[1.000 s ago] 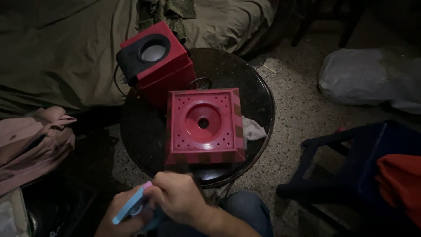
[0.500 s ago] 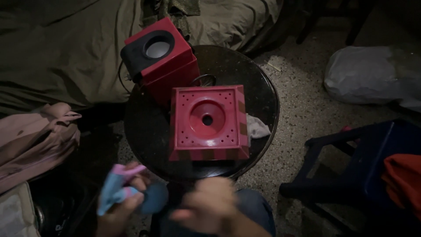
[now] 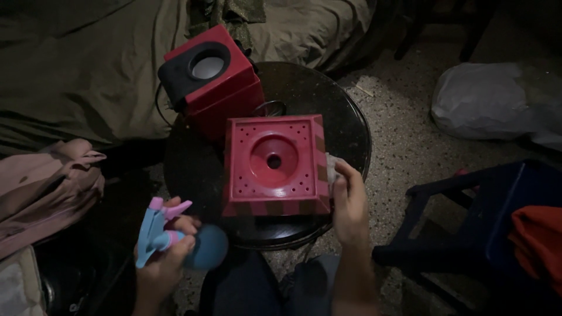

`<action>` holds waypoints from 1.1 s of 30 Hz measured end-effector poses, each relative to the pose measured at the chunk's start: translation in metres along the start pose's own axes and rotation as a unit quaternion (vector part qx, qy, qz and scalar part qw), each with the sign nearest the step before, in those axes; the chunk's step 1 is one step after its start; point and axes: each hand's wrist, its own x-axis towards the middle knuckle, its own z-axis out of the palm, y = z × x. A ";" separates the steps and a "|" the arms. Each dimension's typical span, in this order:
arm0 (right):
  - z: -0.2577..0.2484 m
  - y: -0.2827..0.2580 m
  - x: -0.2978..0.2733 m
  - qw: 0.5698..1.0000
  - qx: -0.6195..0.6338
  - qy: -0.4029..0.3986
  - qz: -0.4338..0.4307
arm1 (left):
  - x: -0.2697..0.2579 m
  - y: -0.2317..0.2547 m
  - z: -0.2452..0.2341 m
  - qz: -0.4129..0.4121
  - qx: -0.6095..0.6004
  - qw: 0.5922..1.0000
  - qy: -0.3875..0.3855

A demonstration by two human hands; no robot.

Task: Cleaning red and clear plastic containers using a spray bottle and a cloth.

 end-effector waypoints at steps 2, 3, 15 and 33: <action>-0.001 0.015 0.016 0.998 -0.032 0.010 -0.050 | 0.006 -0.004 0.006 -0.046 -0.052 0.997 0.041; 0.000 0.014 0.020 0.998 -0.032 0.010 -0.051 | 0.007 -0.009 0.008 -0.045 -0.052 0.997 0.041; 0.003 0.041 0.035 0.992 -0.076 0.010 0.096 | 0.020 -0.037 0.029 0.033 -0.036 0.999 0.015; -0.030 0.036 0.016 0.959 -0.177 -0.106 -0.192 | 0.017 -0.039 0.027 0.014 0.090 0.996 -0.010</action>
